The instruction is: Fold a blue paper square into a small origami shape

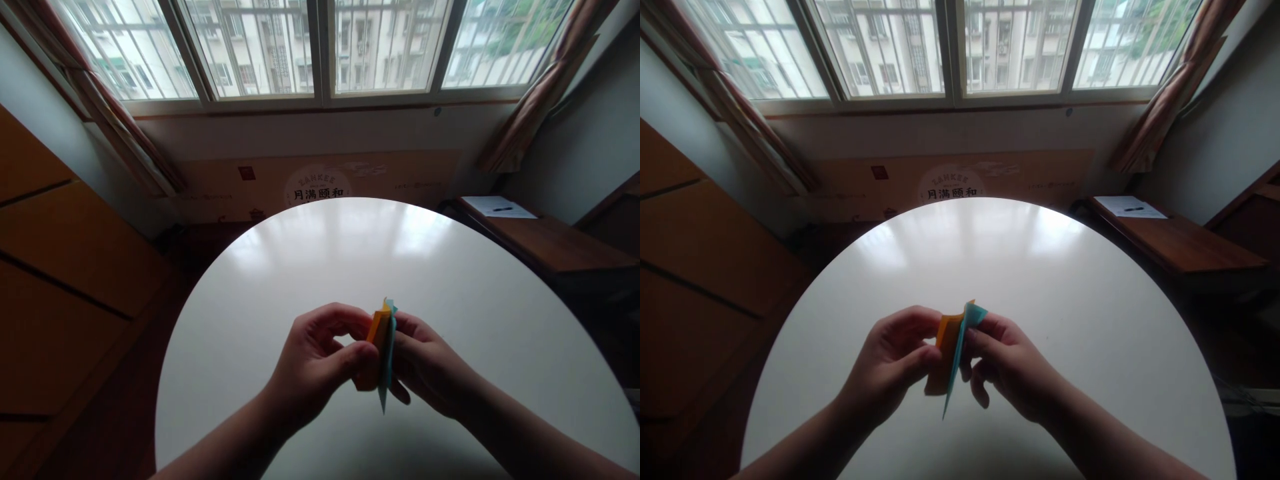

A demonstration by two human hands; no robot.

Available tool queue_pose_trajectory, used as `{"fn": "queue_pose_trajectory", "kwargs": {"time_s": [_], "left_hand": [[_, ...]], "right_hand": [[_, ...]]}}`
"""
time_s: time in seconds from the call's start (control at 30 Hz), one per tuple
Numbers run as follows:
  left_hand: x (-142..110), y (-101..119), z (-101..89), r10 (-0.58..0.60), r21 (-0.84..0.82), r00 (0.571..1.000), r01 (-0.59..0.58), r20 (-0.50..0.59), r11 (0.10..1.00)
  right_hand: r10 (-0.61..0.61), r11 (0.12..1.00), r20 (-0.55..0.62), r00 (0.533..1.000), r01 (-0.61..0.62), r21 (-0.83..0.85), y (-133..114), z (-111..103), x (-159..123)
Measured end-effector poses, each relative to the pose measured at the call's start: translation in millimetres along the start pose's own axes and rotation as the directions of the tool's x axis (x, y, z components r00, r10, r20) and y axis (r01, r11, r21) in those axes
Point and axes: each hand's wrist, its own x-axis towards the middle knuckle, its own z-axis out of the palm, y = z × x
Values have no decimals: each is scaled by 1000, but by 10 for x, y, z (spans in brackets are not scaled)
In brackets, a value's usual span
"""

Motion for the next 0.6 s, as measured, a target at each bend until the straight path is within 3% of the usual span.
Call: {"fn": "queue_pose_trajectory", "kwargs": {"time_s": [0.2,0.43,0.6], "left_hand": [[1,-29,-29,-3,-118,996,14,88,993],[55,-56,-140,44,93,998,-40,-46,995],[143,-74,-213,-23,225,988,58,-152,973]], "right_hand": [[9,1000,2,1000,-9,-3,-6,27,17],[-110,990,-176,978,92,-108,-20,-27,42],[-262,938,-268,927,180,-296,-9,-116,71]]}}
